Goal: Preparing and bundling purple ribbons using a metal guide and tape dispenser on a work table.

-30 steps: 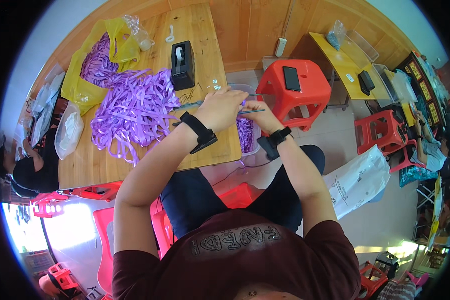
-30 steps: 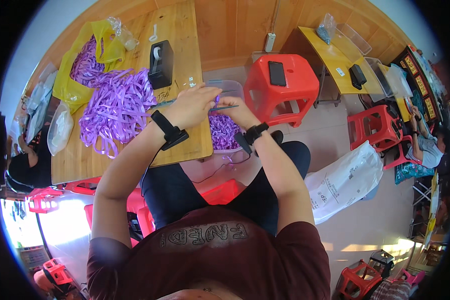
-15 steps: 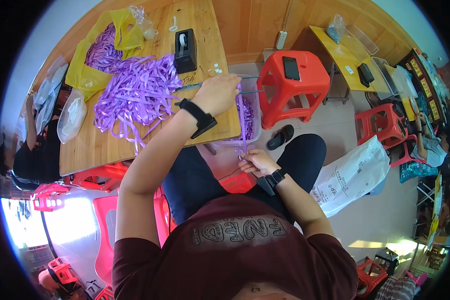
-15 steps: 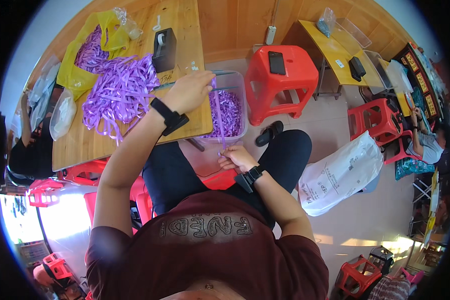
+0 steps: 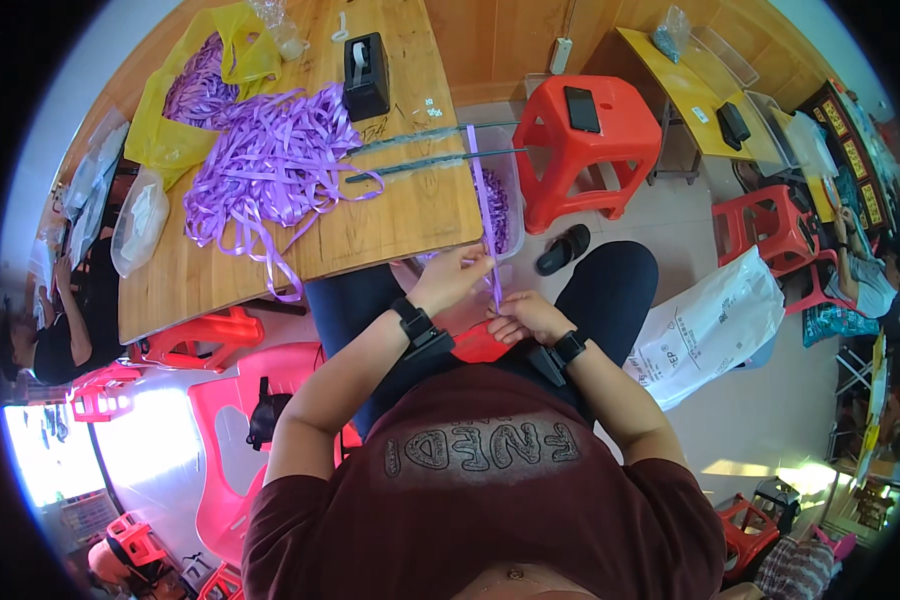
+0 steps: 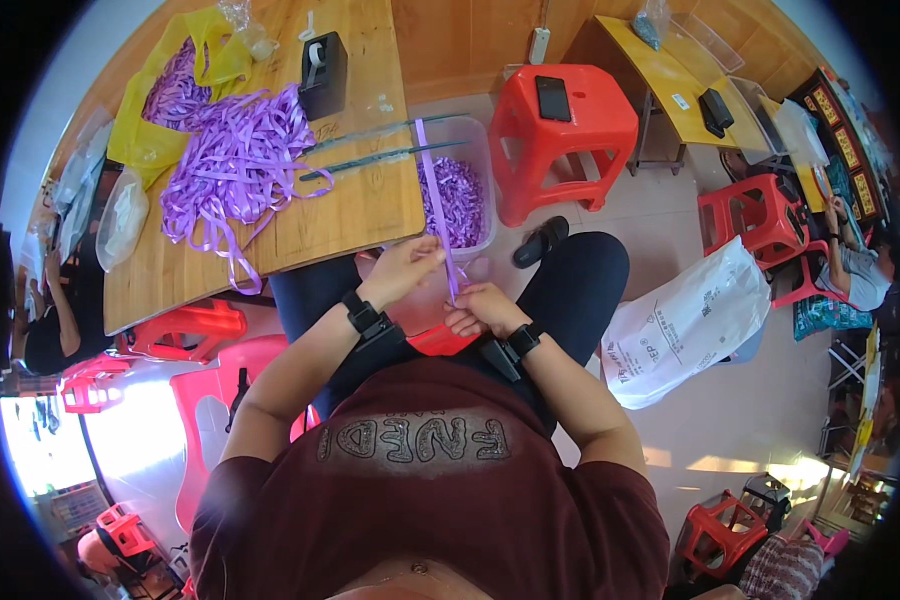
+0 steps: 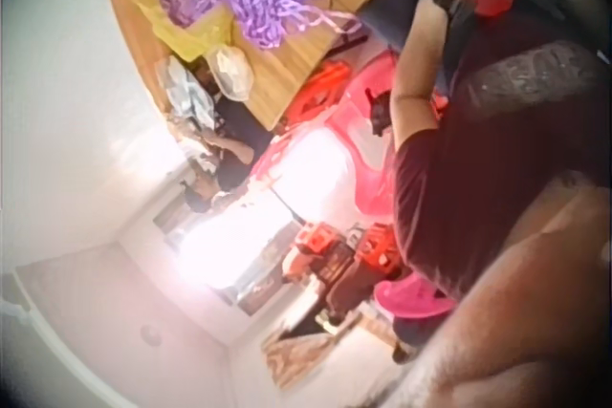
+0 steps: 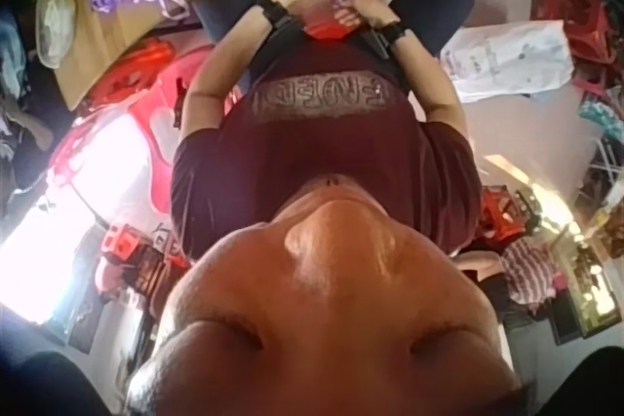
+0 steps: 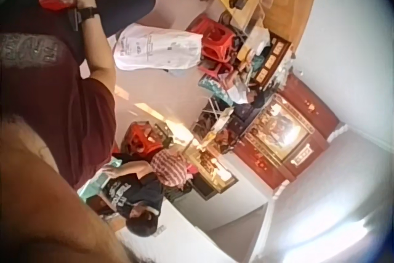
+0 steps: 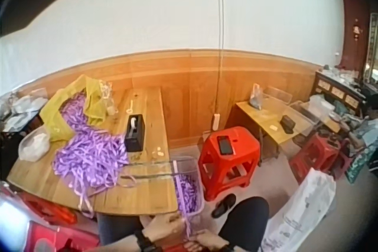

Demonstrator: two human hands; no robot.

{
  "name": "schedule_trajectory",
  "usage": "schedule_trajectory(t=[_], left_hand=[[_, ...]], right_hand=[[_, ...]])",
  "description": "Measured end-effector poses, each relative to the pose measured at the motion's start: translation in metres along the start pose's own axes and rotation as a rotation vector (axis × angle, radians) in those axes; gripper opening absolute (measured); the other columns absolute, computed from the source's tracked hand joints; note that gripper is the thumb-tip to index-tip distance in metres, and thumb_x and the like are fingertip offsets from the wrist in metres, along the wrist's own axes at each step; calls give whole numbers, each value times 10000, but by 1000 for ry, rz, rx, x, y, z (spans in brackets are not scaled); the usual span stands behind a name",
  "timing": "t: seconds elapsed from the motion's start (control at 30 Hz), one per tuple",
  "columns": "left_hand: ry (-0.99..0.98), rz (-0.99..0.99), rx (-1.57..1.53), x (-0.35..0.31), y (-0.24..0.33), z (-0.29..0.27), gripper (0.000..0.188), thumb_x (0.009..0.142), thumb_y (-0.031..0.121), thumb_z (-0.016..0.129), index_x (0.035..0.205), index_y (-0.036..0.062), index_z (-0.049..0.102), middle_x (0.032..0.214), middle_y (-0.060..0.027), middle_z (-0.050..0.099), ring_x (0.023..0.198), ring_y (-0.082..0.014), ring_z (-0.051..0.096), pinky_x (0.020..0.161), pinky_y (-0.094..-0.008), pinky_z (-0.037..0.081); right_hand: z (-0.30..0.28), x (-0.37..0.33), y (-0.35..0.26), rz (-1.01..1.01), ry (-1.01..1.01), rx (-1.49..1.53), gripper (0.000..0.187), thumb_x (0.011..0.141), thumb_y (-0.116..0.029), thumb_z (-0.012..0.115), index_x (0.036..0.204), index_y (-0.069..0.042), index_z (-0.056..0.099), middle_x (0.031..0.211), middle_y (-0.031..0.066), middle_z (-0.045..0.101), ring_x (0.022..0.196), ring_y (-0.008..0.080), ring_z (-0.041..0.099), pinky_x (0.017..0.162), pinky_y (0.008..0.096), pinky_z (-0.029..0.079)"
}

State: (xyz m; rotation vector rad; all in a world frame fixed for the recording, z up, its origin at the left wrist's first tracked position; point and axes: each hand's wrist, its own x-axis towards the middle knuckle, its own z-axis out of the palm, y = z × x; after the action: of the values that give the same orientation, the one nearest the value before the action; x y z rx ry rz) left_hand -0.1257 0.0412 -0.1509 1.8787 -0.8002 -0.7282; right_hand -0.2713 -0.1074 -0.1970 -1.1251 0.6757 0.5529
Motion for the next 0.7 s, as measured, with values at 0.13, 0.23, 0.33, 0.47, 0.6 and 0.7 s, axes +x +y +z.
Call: schedule_trajectory(t=[0.13, 0.23, 0.33, 0.47, 0.6, 0.7], left_hand=[[24, -69, -104, 10, 10, 6, 296, 954, 327, 627, 1011, 40, 672, 795, -6, 632, 651, -65, 560, 563, -230, 481], [113, 83, 55, 2, 13, 5, 276, 953, 302, 625, 930, 33, 678, 701, -49, 608, 599, -125, 553, 536, -284, 453], [180, 218, 189, -7, 24, 0, 272, 951, 275, 619, 862, 24, 673, 646, -108, 577, 574, -192, 549, 534, -331, 432], [158, 190, 203, -19, 41, -7, 259, 948, 258, 615, 858, 22, 676, 652, -138, 574, 575, -235, 554, 552, -357, 434], [92, 244, 230, -28, 35, 0, 240, 928, 237, 599, 839, 23, 663, 778, -201, 641, 717, -376, 634, 637, -431, 489], [68, 197, 165, -34, 40, 6, 244, 920, 234, 602, 819, 20, 662, 761, -204, 633, 707, -384, 626, 638, -444, 489]], right_hand=[[5, -4, -1, 4, -6, 39, 230, 967, -161, 532, 1078, 11, 637, 884, 168, 712, 674, 219, 707, 599, 308, 599], [4, -1, -4, -6, -9, 43, 221, 965, -142, 530, 1078, 13, 638, 892, 157, 712, 703, 206, 709, 621, 297, 605], [0, 5, -4, -46, -9, 57, 200, 954, -126, 545, 1067, 8, 641, 897, 150, 710, 712, 202, 707, 626, 299, 603], [-5, 15, -12, -200, -5, 65, 149, 945, -95, 569, 1033, -12, 656, 898, 114, 707, 714, 174, 697, 631, 306, 600], [-1, 15, -34, -312, 51, 68, 117, 967, -122, 585, 962, -41, 670, 827, 61, 686, 664, 132, 673, 587, 278, 586], [-1, 11, -39, -338, 111, 85, 139, 976, -138, 579, 943, -31, 661, 799, 67, 684, 625, 141, 668, 559, 263, 578]])
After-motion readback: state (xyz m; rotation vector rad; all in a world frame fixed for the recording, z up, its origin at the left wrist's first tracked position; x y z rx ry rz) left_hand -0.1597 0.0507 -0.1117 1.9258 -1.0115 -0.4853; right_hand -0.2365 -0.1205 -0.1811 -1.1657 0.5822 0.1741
